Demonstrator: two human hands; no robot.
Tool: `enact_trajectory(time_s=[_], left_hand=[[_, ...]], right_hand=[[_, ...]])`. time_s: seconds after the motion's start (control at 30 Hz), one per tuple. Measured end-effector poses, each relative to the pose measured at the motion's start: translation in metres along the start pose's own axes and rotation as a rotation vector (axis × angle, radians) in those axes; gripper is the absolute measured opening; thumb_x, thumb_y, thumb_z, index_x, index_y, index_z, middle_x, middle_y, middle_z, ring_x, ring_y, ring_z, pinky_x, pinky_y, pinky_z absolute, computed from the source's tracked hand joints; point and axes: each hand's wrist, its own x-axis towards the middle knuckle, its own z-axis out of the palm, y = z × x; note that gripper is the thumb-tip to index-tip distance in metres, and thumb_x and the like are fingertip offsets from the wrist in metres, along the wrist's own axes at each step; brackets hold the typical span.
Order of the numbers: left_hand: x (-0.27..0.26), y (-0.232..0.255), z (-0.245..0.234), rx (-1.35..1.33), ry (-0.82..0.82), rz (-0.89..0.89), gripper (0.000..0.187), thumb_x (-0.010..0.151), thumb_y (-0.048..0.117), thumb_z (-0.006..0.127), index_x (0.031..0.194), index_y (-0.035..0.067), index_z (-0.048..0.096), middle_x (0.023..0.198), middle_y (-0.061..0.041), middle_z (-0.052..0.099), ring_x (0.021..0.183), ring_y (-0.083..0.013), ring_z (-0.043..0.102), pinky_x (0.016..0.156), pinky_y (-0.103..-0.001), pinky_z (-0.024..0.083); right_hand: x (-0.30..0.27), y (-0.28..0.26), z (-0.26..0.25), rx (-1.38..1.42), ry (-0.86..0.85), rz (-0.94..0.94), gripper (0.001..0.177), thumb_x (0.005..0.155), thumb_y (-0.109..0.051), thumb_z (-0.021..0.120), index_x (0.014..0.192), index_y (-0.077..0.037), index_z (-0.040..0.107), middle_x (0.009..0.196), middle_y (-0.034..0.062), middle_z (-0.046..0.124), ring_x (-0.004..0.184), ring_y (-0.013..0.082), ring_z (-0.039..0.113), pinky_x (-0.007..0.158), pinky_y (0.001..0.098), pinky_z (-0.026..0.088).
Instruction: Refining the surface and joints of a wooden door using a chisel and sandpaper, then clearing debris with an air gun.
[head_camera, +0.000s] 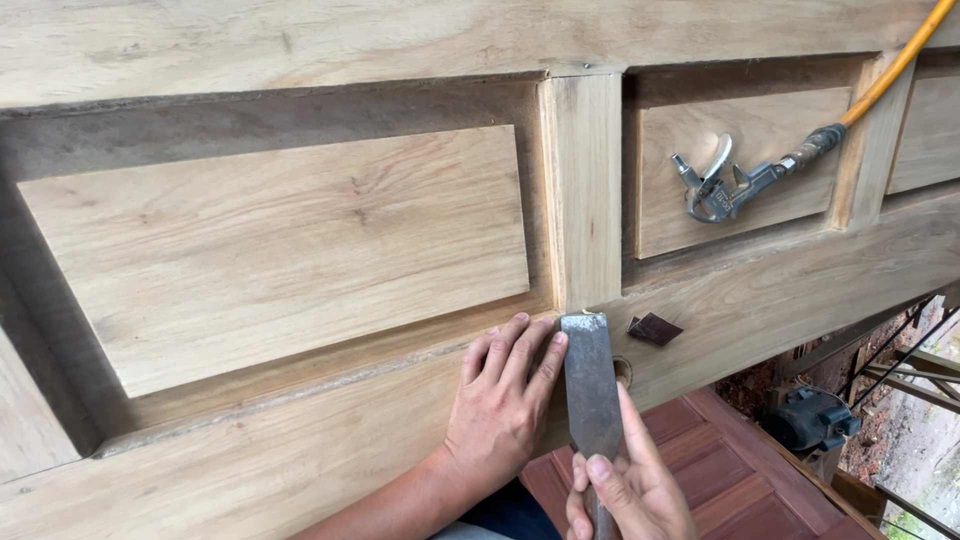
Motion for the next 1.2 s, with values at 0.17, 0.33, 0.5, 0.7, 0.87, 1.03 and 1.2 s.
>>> enact_trajectory(time_s=[0.17,0.33,0.5,0.7,0.87,1.03,1.2], left_hand=[[0.004,0.001,0.0,0.009,0.034,-0.006,0.036,0.093,0.016,0.042,0.125,0.003,0.053,0.13,-0.017,0.053,0.118,-0.0348,0.053,0.093,-0.045,0.036],[0.004,0.001,-0.002,0.014,0.007,-0.018,0.038,0.095,0.017,0.04,0.127,0.002,0.053,0.132,-0.018,0.052,0.12,-0.0353,0.051,0.094,-0.045,0.035],[0.003,0.001,0.0,0.025,0.001,-0.016,0.039,0.094,0.017,0.039,0.126,0.001,0.053,0.132,-0.019,0.051,0.12,-0.0356,0.051,0.095,-0.045,0.034],[0.005,0.004,-0.001,0.077,-0.047,-0.038,0.045,0.094,0.018,0.037,0.135,0.002,0.045,0.132,-0.017,0.05,0.12,-0.0342,0.05,0.093,-0.044,0.034],[-0.004,0.002,0.005,0.047,-0.028,-0.012,0.043,0.092,0.011,0.037,0.131,-0.002,0.049,0.132,-0.018,0.051,0.124,-0.0363,0.047,0.099,-0.047,0.033],[-0.004,0.002,0.006,0.073,-0.037,0.0,0.046,0.09,0.009,0.038,0.134,-0.004,0.046,0.132,-0.02,0.05,0.127,-0.0365,0.045,0.102,-0.048,0.032],[-0.001,0.002,0.002,-0.034,0.039,-0.001,0.037,0.095,0.016,0.042,0.126,-0.003,0.051,0.125,-0.02,0.053,0.122,-0.0382,0.049,0.098,-0.048,0.035]], right_hand=[[-0.002,-0.01,0.014,-0.021,0.054,0.001,0.085,0.084,-0.013,0.059,0.151,-0.034,0.011,0.072,0.012,0.053,0.043,0.0204,0.056,0.038,0.0303,0.051],[-0.001,-0.013,0.017,-0.063,0.084,0.02,0.087,0.083,-0.013,0.061,0.151,-0.034,0.012,0.071,0.0114,0.053,0.041,0.0201,0.055,0.036,0.0293,0.051],[-0.001,-0.013,0.018,-0.135,0.077,-0.047,0.088,0.083,-0.015,0.062,0.152,-0.028,0.009,0.066,0.0102,0.054,0.039,0.0183,0.057,0.036,0.0295,0.053],[0.003,-0.01,0.017,-0.557,0.226,-0.208,0.084,0.079,-0.015,0.061,0.152,-0.015,0.017,0.071,0.0081,0.063,0.04,0.0152,0.056,0.04,0.0247,0.053],[-0.002,-0.013,0.009,-0.236,0.075,-0.342,0.087,0.085,-0.013,0.06,0.153,-0.018,0.006,0.066,0.0108,0.053,0.045,0.0162,0.059,0.035,0.0264,0.053],[-0.003,-0.009,0.017,-0.069,0.103,-0.183,0.086,0.083,-0.013,0.061,0.153,-0.021,0.011,0.068,0.0109,0.053,0.038,0.0155,0.057,0.029,0.0264,0.048],[0.0,0.0,0.026,-0.013,0.051,-0.11,0.083,0.086,-0.015,0.058,0.152,-0.028,0.008,0.071,0.0113,0.052,0.039,0.0175,0.055,0.033,0.029,0.049]])
